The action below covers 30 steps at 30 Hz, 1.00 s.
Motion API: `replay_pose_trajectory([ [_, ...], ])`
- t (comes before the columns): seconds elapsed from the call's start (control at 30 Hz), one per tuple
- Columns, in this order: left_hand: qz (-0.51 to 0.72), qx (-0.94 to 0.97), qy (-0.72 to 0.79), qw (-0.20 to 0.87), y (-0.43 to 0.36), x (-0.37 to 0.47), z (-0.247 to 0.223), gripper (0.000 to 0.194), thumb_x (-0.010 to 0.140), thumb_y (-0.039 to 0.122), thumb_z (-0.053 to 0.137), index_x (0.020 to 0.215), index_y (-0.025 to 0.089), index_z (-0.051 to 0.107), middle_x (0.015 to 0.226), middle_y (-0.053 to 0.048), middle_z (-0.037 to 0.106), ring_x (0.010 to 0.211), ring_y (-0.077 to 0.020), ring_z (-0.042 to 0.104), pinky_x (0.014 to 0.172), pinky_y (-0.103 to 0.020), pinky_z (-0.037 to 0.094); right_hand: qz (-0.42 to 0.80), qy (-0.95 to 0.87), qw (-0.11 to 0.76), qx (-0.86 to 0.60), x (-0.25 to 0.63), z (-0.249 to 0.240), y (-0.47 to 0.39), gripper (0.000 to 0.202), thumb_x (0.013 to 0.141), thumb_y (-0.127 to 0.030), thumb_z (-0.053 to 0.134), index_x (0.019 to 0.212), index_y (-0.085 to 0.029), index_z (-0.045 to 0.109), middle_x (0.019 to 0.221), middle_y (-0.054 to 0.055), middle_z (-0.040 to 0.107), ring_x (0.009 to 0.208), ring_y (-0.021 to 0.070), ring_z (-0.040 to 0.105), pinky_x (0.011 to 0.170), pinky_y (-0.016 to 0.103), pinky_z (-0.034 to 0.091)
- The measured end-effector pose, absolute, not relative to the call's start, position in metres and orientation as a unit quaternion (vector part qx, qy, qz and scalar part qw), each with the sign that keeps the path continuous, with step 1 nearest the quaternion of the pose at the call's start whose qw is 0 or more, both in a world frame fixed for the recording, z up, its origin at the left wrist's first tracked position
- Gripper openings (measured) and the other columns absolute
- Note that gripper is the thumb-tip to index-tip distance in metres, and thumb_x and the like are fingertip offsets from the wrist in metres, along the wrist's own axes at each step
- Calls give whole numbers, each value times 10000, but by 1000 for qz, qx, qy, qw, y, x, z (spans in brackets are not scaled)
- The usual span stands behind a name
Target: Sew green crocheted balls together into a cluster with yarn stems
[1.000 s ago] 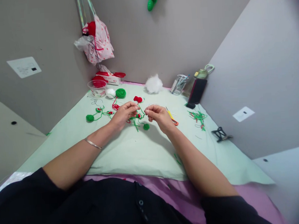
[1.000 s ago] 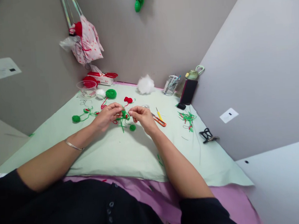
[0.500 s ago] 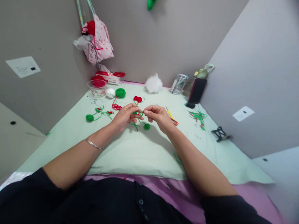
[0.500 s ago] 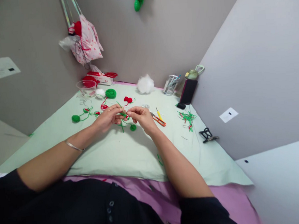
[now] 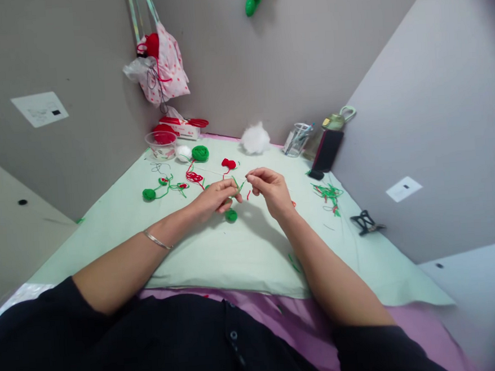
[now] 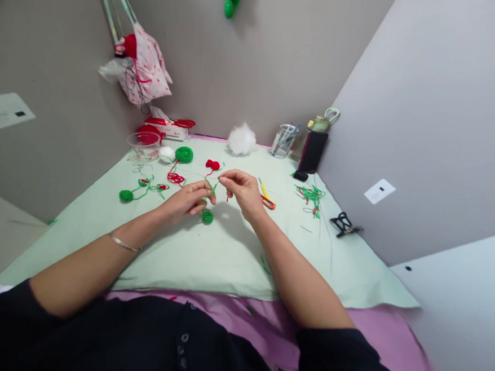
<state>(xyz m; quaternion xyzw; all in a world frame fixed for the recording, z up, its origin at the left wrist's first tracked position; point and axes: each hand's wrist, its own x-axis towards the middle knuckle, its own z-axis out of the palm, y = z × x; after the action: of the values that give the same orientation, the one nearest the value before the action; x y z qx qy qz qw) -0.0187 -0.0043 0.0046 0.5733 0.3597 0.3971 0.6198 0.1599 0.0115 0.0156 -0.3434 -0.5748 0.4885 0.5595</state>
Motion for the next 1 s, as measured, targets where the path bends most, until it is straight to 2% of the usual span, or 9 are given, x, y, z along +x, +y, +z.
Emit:
replay_pose_trajectory([
  [0.13, 407, 574, 359, 613, -5, -19, 4, 120, 896, 250, 555, 822, 161, 525, 867, -22, 694, 375, 9, 321, 416, -206, 205, 485, -575, 564, -341, 160, 16, 12, 199, 693, -360, 832, 719, -205, 710, 778, -13, 658, 508, 61, 458, 480, 239, 389],
  [0.27, 407, 579, 339, 620, -4, -19, 3, 268, 949, 384, 570, 816, 153, 543, 818, -17, 657, 414, 1, 336, 439, -200, 247, 469, -568, 581, -347, 163, 16, 15, 205, 696, -368, 825, 737, -207, 705, 789, -13, 657, 510, 62, 472, 479, 238, 396],
  [0.5, 370, 594, 297, 650, -4, -21, 3, 338, 876, 466, 691, 799, 174, 540, 605, 49, 513, 414, -18, 300, 421, -172, 191, 386, -587, 609, -368, 167, 10, 21, 156, 754, -332, 769, 737, -206, 678, 810, -9, 669, 502, 62, 465, 480, 242, 381],
  [0.63, 317, 631, 270, 654, -6, -22, 7, 364, 856, 482, 716, 780, 176, 533, 567, 54, 502, 418, -27, 334, 420, -168, 210, 296, -631, 605, -386, 166, 4, 21, 99, 790, -305, 739, 804, -210, 711, 831, 0, 680, 543, 80, 493, 520, 253, 416],
  [0.7, 288, 649, 267, 652, -8, -22, 8, 382, 856, 497, 717, 773, 175, 529, 555, 54, 507, 413, -29, 358, 423, -170, 230, 295, -636, 594, -393, 166, 3, 22, 109, 788, -311, 736, 802, -207, 710, 803, -3, 675, 545, 84, 493, 520, 254, 417],
  [0.77, 273, 654, 273, 650, -9, -21, 8, 400, 869, 540, 689, 796, 169, 561, 606, 31, 564, 431, -40, 428, 436, -177, 293, 343, -629, 578, -392, 166, 5, 22, 152, 774, -341, 744, 766, -200, 690, 744, -12, 656, 524, 82, 482, 501, 249, 408],
  [0.87, 290, 639, 303, 645, -10, -18, 6, 451, 872, 607, 651, 902, 158, 636, 909, -65, 691, 592, -96, 618, 503, -209, 430, 427, -600, 561, -378, 166, 11, 20, 221, 742, -393, 778, 755, -196, 680, 686, -27, 624, 512, 77, 480, 495, 238, 416],
  [0.93, 335, 615, 332, 632, -9, -17, 4, 479, 860, 624, 655, 965, 157, 655, 1127, -115, 675, 740, -144, 685, 552, -230, 486, 467, -584, 553, -368, 165, 14, 17, 252, 723, -417, 801, 772, -198, 687, 695, -28, 627, 513, 72, 483, 498, 234, 426],
  [1.0, 392, 588, 347, 616, -8, -17, 2, 494, 859, 625, 657, 1008, 154, 659, 1218, -137, 643, 829, -168, 699, 591, -243, 513, 490, -576, 544, -364, 163, 17, 13, 277, 705, -435, 819, 766, -201, 683, 701, -27, 627, 512, 69, 479, 496, 232, 425],
])
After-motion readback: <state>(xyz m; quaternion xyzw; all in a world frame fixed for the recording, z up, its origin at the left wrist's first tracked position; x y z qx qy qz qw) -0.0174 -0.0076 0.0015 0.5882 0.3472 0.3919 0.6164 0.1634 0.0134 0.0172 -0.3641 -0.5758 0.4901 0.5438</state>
